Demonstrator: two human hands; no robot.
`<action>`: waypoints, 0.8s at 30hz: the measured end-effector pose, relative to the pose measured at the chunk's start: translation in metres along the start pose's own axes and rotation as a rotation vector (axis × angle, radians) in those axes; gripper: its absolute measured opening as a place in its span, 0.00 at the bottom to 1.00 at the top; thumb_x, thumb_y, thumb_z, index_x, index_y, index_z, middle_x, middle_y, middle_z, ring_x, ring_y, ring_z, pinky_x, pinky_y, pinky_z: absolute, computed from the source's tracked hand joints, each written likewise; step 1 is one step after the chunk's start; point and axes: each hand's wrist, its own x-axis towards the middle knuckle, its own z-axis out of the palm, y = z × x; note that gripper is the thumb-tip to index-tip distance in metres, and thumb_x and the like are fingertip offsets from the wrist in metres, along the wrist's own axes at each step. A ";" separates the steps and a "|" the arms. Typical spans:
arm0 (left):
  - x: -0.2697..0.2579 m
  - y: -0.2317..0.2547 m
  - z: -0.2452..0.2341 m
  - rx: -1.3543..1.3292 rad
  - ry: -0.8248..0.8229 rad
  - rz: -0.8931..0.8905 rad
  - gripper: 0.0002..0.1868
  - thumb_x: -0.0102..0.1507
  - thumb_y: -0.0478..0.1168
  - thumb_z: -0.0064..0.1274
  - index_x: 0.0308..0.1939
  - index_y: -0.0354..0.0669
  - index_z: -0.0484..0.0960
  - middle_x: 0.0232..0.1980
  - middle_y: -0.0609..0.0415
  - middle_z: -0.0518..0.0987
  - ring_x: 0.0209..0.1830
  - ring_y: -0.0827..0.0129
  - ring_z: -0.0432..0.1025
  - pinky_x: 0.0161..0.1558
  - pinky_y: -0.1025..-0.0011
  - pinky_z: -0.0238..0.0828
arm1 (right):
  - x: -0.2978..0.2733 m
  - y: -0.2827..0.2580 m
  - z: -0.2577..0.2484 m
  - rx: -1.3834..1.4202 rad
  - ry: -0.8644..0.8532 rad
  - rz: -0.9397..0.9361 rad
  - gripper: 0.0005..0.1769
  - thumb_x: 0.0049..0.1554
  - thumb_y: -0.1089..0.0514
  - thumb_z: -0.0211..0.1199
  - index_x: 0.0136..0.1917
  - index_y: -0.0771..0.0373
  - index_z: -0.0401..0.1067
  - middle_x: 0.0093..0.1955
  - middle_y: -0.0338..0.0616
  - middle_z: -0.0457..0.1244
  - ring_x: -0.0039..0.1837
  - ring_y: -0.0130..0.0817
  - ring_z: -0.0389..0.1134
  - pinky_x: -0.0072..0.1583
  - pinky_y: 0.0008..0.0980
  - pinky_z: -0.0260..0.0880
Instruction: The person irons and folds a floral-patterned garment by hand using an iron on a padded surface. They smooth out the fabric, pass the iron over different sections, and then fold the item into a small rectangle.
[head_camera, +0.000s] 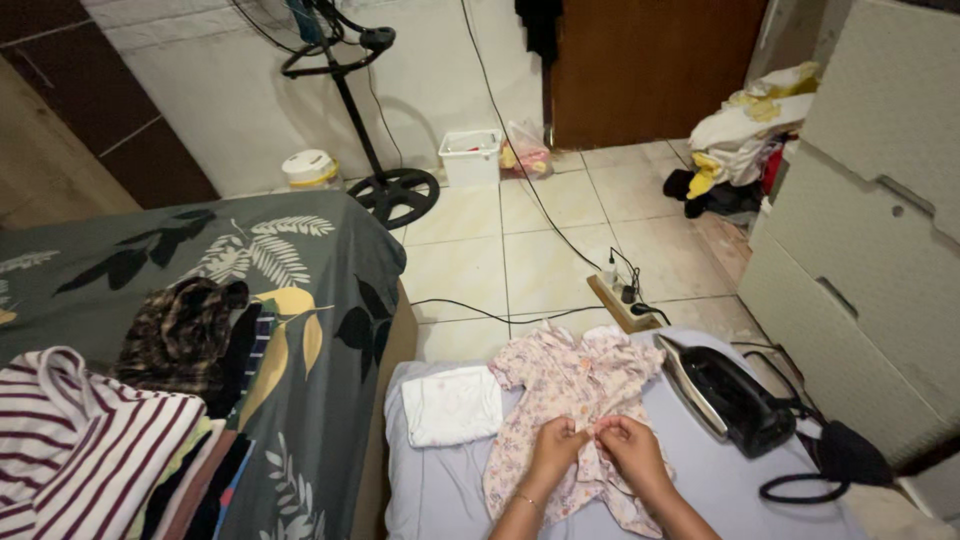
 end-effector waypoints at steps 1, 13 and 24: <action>0.000 0.001 -0.001 -0.044 -0.004 -0.043 0.09 0.63 0.35 0.62 0.31 0.41 0.77 0.26 0.63 0.76 0.22 0.83 0.66 0.23 0.79 0.59 | 0.003 0.005 0.000 -0.037 0.008 -0.007 0.08 0.57 0.64 0.63 0.47 0.71 0.77 0.35 0.43 0.69 0.35 0.26 0.67 0.39 0.24 0.66; -0.002 0.001 0.006 0.024 0.102 0.027 0.07 0.61 0.32 0.62 0.42 0.34 0.85 0.36 0.57 0.84 0.35 0.79 0.76 0.40 0.79 0.73 | 0.006 0.024 0.001 0.003 0.032 0.007 0.10 0.56 0.62 0.65 0.49 0.72 0.78 0.37 0.45 0.70 0.37 0.26 0.68 0.42 0.25 0.68; -0.037 0.056 0.021 0.478 0.222 0.507 0.07 0.60 0.33 0.63 0.41 0.33 0.86 0.39 0.44 0.84 0.41 0.53 0.79 0.46 0.64 0.74 | 0.007 0.027 0.005 -0.068 0.053 -0.021 0.10 0.55 0.64 0.66 0.48 0.73 0.79 0.38 0.46 0.71 0.36 0.26 0.67 0.40 0.25 0.67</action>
